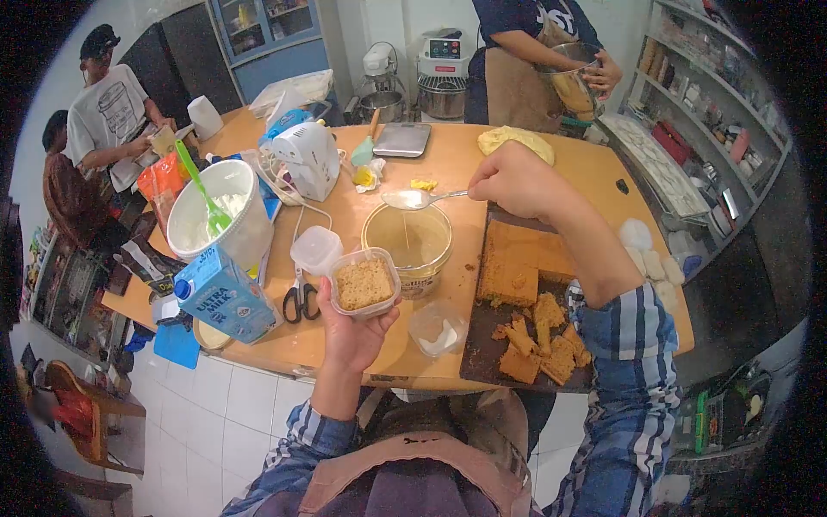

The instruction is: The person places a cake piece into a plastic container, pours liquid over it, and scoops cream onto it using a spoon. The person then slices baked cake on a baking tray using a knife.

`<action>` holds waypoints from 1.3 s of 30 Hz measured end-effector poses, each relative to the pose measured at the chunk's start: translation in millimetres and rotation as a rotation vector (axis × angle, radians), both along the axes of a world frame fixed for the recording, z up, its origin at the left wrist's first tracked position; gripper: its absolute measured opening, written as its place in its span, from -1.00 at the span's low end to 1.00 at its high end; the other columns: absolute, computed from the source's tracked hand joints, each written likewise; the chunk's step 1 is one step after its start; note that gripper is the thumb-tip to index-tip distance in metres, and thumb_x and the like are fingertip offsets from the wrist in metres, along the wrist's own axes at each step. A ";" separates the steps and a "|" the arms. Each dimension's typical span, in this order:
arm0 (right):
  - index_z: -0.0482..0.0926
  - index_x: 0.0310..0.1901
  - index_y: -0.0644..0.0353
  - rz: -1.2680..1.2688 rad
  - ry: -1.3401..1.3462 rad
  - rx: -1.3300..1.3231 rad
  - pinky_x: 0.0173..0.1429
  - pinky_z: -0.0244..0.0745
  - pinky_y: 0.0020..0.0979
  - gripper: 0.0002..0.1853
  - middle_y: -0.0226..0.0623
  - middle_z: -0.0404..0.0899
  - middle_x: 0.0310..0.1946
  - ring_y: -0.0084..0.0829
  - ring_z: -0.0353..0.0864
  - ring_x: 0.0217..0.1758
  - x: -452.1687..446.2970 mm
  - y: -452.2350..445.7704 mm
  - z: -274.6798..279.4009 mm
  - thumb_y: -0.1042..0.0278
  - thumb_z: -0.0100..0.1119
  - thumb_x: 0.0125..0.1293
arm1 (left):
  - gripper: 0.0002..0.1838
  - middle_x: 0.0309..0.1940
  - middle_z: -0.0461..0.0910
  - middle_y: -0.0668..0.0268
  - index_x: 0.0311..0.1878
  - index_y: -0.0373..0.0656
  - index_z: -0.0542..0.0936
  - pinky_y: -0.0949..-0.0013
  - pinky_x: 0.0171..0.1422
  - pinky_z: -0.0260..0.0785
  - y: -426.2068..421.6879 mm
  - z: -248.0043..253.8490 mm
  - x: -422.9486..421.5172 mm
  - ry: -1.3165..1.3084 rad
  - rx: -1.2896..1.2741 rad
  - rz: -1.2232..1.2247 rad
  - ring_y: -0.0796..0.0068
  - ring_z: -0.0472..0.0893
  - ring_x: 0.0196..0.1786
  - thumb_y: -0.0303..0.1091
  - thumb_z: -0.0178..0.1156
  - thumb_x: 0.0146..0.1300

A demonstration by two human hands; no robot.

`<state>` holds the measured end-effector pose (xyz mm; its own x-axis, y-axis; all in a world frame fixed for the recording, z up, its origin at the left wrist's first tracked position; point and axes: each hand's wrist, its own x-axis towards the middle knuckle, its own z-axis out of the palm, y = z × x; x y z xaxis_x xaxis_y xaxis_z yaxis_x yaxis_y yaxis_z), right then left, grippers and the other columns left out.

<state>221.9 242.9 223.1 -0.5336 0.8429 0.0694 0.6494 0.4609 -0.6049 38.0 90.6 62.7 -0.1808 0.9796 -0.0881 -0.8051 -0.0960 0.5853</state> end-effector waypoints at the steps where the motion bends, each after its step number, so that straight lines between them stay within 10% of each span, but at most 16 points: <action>1: 0.67 -0.37 0.36 0.002 0.008 -0.001 -0.30 0.43 -0.42 -0.82 -0.19 0.61 -0.54 -0.45 0.54 -0.45 -0.3 -0.9 0.5 0.45 0.22 -0.01 | -0.25 -0.05 0.52 0.27 0.21 0.01 0.32 0.36 -0.21 0.56 0.7 0.2 0.3 0.001 -0.004 -0.001 0.34 0.61 -0.18 0.41 -0.30 0.22; 39: 0.66 -0.37 0.36 0.046 0.012 -0.011 -0.37 0.41 -0.43 -0.82 -0.23 0.59 -0.58 -0.50 0.50 -0.50 -6.7 -13.7 16.5 0.44 0.24 0.00 | -0.26 -0.04 0.51 0.28 0.21 0.03 0.30 0.37 -0.23 0.56 7.0 -1.4 3.5 0.032 -0.051 0.008 0.37 0.60 -0.15 0.41 -0.32 0.23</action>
<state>215.2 229.1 239.6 -0.5708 0.8184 0.0666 0.6203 0.4829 -0.6180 41.5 97.5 61.3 -0.1920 0.9726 -0.1315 -0.7851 -0.0718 0.6151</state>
